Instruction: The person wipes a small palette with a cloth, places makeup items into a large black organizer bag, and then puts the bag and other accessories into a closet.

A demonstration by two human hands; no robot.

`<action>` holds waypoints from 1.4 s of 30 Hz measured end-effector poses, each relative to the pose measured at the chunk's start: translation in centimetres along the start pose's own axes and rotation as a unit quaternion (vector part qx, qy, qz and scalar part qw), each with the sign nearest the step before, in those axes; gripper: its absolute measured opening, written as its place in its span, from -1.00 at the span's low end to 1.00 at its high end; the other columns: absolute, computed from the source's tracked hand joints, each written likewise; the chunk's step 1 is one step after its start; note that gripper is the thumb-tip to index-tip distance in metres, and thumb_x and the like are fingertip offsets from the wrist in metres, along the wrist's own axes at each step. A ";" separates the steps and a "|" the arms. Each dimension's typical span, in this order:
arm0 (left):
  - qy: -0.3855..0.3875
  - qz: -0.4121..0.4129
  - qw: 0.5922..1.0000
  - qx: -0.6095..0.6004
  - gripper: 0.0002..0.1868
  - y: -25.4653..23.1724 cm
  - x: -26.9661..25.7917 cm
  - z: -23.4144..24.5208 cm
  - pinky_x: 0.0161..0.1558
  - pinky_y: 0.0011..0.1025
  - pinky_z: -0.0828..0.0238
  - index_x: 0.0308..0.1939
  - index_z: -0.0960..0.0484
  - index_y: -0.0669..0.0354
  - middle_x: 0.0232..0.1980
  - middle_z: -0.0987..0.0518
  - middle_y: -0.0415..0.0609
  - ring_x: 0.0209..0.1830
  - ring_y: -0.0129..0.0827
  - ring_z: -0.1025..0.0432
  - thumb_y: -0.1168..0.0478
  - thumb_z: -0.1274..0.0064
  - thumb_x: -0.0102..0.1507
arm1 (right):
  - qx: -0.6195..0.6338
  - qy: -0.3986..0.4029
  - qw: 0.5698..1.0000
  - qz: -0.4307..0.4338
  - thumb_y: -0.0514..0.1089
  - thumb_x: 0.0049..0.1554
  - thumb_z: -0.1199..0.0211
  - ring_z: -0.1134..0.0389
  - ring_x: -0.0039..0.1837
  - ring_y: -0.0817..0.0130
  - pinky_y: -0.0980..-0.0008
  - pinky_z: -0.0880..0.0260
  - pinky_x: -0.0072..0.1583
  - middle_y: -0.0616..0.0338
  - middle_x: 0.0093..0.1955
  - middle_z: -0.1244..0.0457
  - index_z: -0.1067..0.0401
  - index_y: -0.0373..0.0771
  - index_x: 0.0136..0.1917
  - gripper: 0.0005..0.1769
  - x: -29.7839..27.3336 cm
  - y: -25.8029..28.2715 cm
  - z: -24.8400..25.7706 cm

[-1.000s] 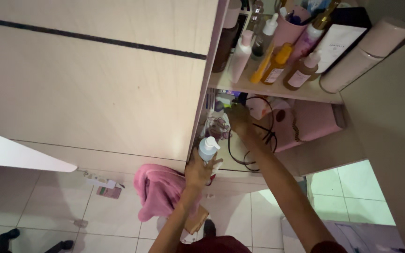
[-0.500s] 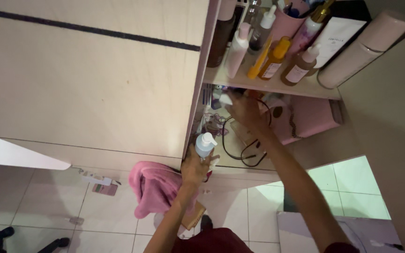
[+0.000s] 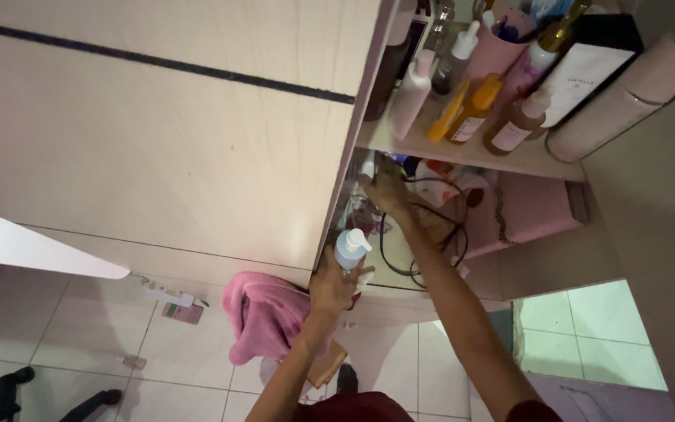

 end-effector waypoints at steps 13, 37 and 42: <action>0.025 0.047 0.998 -0.015 -0.16 -1.1 -0.5 0.9 0.17 0.26 -0.70 0.60 -0.37 0.06 0.27 -0.81 0.41 0.23 0.45 -0.72 -0.28 -0.42 0.47 | -0.262 -0.039 0.952 0.155 -0.22 0.18 -0.40 -0.22 0.75 -0.33 -0.27 -0.27 0.73 -0.30 0.75 -0.28 -0.36 -0.32 0.82 -0.06 3.2 -3.2 2.3; -0.033 -0.040 0.992 -0.117 0.27 -5.4 -3.3 5.9 -0.01 0.14 -0.76 0.81 -0.28 0.23 0.29 -0.83 0.33 0.12 0.25 -0.79 -0.19 -0.65 0.20 | 0.054 -0.226 0.972 0.037 -0.08 0.58 -0.54 -0.49 0.32 -0.35 -0.26 -0.49 0.31 -0.37 0.31 -0.48 -0.53 -0.45 0.54 -0.53 -9.7 2.3 16.8; -0.085 -0.267 0.960 -0.022 0.02 -8.5 -7.6 9.3 -0.14 -0.13 -0.88 0.85 -0.34 0.08 0.73 -0.74 0.43 0.15 0.07 -0.84 -0.07 -0.54 0.42 | 0.222 -0.158 0.949 -0.161 0.12 0.35 -0.59 -0.62 0.08 0.06 0.04 -0.65 0.15 -0.14 0.20 -0.52 -0.47 -0.25 0.68 -0.22 -17.1 4.7 18.8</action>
Point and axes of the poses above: each hand's wrist, its own x-axis towards the middle knuckle, its own z-axis out of the back of the hand, y = z × x, the point moved 6 cm from there along x, towards the middle knuckle
